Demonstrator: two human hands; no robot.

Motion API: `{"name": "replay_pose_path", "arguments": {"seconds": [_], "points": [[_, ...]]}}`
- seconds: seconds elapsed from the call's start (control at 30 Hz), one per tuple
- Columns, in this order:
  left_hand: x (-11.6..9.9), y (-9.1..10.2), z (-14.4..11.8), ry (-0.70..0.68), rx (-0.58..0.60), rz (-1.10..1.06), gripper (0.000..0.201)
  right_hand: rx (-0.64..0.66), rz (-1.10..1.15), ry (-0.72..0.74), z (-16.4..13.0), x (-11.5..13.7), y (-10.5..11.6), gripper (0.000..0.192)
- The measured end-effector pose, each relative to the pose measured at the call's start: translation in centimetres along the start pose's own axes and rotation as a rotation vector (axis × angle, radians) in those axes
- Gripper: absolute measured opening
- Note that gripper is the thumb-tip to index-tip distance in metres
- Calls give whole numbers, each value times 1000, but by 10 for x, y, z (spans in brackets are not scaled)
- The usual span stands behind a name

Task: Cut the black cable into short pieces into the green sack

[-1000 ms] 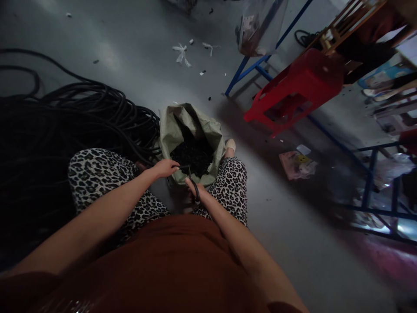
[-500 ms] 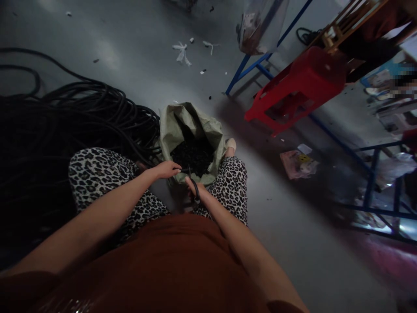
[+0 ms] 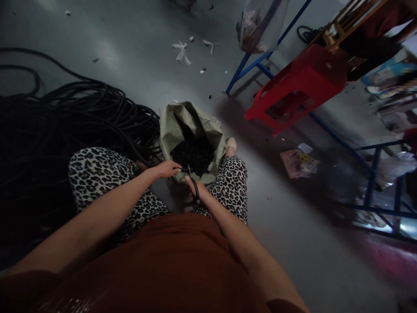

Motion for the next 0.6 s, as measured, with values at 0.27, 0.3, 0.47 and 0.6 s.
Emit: {"name": "replay_pose_path", "arguments": {"seconds": [0.27,0.3,0.47,0.6], "points": [[-2,-2,0,15,6,53,33,-59,-168,18,5,-4,3,59],[-2,-2,1,15,11,57,33,-67,-188,24,5,-4,3,59],[0,-6,3,13,20,62,32,-87,-259,76,1,1,3,56],[0,-7,1,35,8,59,29,-86,-280,113,-1,2,3,54]]}}
Point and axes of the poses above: each hand's wrist, its own z-axis towards the middle knuckle, its own y-axis out of the back of the hand, x = y × z, the point moved 4 cm from there along z, towards the middle knuckle, and after that the axes turned 2 degrees about z, right-handed, at the moved point
